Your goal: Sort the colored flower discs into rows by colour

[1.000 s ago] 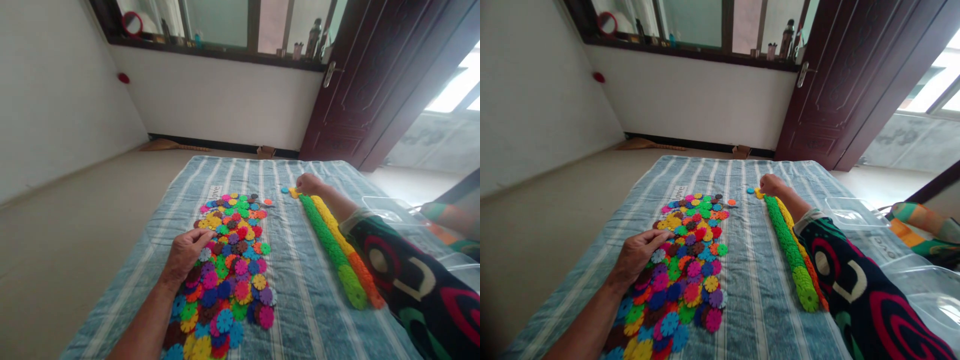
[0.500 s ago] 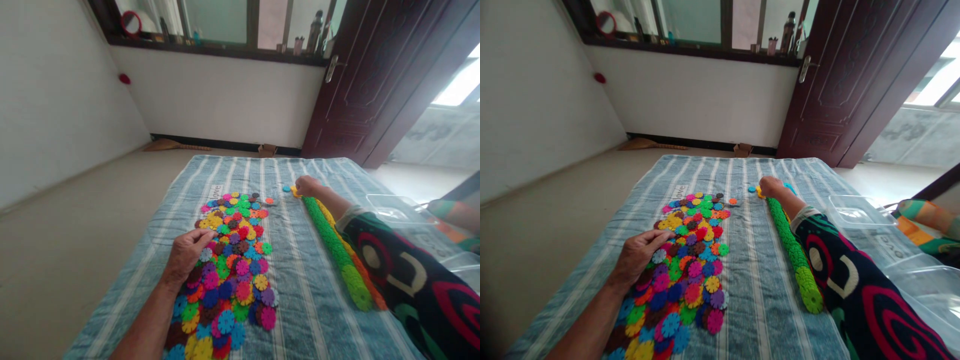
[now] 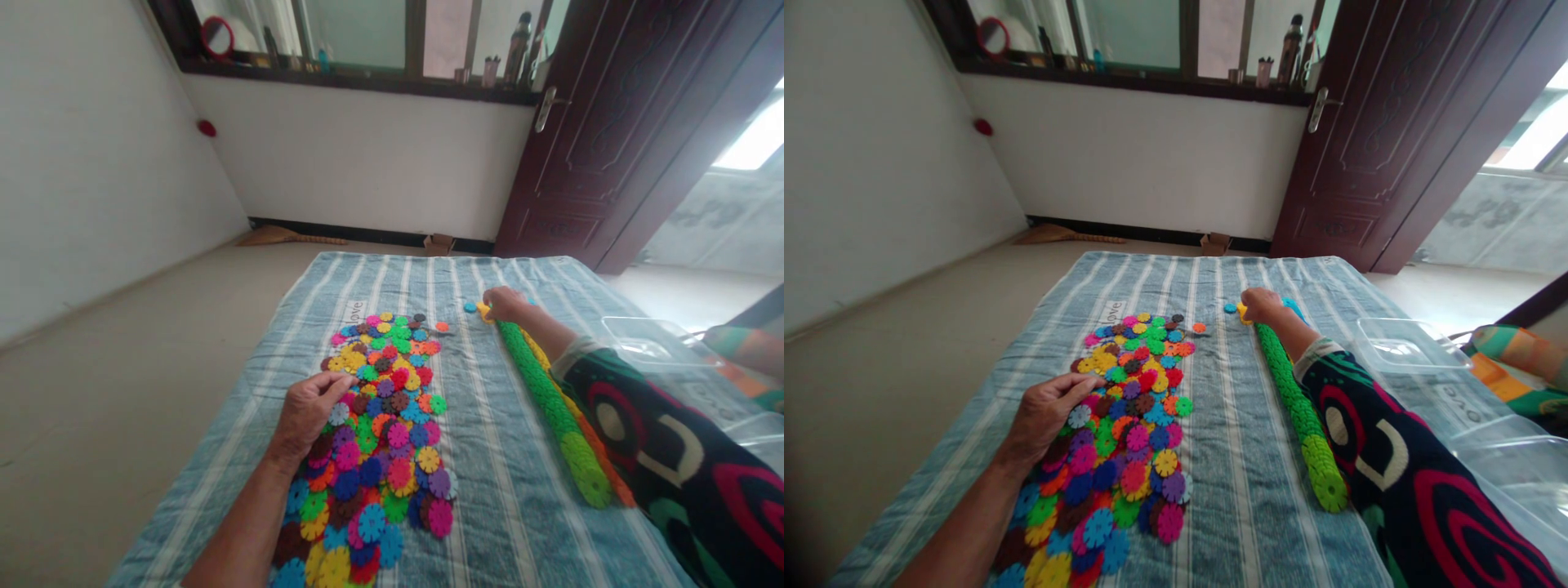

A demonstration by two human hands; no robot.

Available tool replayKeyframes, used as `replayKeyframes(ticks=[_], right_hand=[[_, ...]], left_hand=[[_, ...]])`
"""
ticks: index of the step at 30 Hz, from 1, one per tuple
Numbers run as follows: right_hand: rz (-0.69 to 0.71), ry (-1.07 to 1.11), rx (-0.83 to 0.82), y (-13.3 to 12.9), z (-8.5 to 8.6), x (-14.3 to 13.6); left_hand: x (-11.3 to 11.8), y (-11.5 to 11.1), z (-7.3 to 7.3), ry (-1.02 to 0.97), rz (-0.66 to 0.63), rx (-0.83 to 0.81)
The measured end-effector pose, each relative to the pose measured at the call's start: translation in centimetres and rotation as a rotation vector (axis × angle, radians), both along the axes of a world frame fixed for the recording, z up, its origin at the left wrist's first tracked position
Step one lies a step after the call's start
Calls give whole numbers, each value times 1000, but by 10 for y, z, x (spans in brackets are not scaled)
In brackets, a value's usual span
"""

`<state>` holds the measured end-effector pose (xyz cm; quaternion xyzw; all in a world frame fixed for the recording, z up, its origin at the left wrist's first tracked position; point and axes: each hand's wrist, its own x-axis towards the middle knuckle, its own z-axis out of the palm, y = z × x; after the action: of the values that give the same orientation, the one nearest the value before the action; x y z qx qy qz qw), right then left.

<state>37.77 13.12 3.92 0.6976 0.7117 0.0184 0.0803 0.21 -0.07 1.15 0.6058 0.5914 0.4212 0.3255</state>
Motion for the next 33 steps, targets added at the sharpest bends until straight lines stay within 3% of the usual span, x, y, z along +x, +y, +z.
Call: replayKeyframes(ticks=[20, 25, 33], right_hand=[[44, -66, -7, -9, 4, -13], [155, -10, -15, -29, 10, -41], [382, 151, -127, -97, 1, -111]], left_hand=[[0, 0, -2, 0, -4, -12], [0, 0, -6, 11, -4, -5], [-1, 0, -8, 35, -27, 32]])
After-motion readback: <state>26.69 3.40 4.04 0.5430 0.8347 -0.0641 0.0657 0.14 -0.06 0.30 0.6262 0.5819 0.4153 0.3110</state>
